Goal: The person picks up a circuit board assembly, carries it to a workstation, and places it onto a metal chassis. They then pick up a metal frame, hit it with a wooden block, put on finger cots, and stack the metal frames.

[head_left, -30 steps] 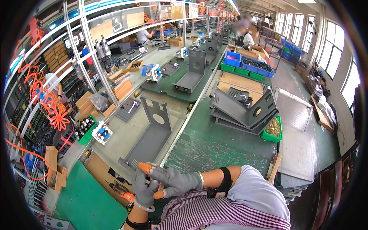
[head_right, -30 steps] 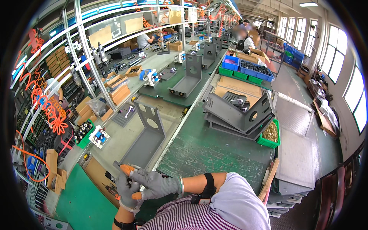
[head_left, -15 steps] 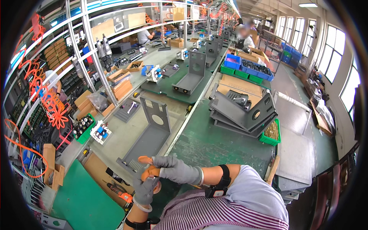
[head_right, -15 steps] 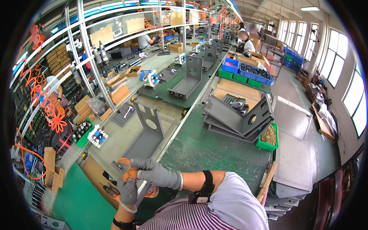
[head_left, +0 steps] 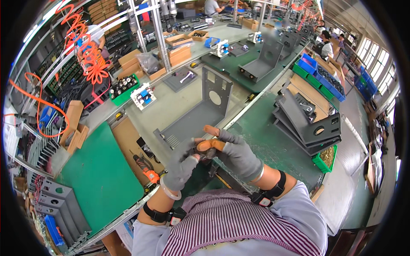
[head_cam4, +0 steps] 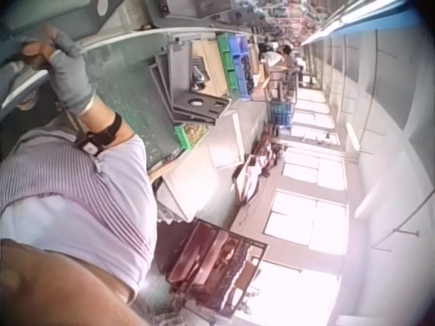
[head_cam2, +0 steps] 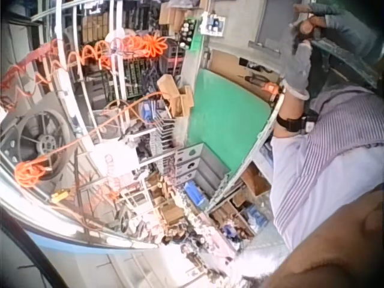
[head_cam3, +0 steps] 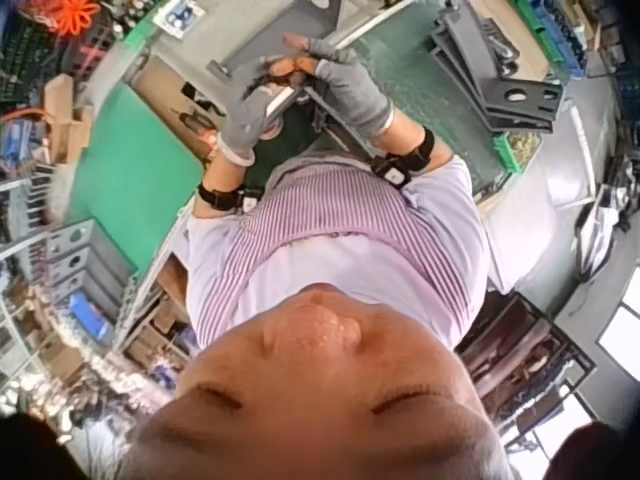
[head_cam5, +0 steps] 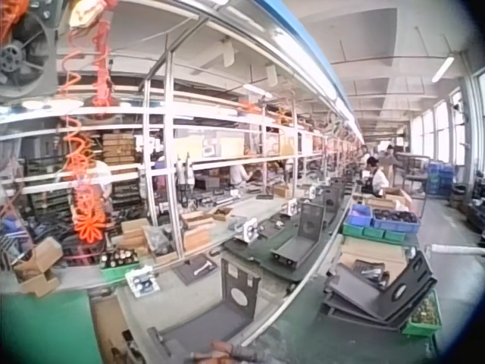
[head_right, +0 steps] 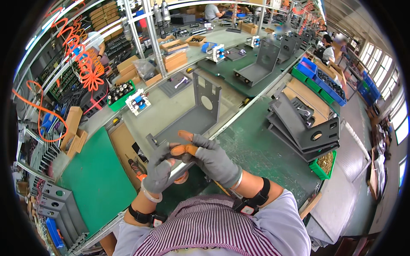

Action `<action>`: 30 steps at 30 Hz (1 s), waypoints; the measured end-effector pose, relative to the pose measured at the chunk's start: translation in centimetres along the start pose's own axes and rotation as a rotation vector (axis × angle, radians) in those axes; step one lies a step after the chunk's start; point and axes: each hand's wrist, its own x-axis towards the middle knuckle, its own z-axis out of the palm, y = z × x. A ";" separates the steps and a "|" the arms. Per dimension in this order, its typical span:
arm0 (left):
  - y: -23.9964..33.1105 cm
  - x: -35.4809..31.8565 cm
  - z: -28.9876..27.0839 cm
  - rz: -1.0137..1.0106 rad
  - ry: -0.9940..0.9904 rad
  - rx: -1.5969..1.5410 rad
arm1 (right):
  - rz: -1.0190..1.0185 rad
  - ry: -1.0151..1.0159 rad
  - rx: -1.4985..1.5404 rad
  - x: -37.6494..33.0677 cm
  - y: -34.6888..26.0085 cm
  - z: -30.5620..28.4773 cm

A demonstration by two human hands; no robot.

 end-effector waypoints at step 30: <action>-9.4 4.1 1.5 -0.196 0.082 0.104 | -0.209 0.171 0.031 1.2 3.1 -4.6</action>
